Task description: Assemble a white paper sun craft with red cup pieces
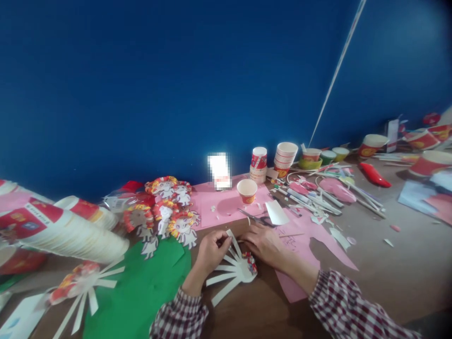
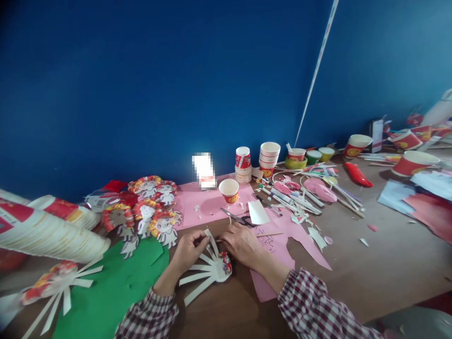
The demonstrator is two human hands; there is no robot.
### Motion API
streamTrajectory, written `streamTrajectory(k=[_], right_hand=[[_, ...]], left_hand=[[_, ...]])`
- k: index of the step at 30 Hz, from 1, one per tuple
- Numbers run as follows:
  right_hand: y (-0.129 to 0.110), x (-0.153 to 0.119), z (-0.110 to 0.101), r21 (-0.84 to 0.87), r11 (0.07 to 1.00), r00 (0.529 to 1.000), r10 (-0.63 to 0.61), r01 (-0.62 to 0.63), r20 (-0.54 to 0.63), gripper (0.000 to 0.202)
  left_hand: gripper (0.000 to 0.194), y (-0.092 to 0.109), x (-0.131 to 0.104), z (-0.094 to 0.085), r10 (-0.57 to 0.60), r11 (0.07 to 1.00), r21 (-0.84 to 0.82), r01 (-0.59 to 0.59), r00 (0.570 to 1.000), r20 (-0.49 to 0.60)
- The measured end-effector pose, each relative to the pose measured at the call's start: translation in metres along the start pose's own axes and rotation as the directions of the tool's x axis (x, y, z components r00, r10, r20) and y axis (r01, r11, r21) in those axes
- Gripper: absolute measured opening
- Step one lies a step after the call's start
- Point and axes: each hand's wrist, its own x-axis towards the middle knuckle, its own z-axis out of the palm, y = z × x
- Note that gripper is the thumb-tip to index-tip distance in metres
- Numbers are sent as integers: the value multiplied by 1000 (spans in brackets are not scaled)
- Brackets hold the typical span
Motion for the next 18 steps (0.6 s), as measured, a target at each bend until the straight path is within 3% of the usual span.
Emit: streamTrajectory(k=[18], right_hand=[[0, 2, -2, 62, 998, 999, 22, -24, 31, 19]], left_hand=[[22, 0, 0, 0, -25, 999, -33, 24, 999, -22]])
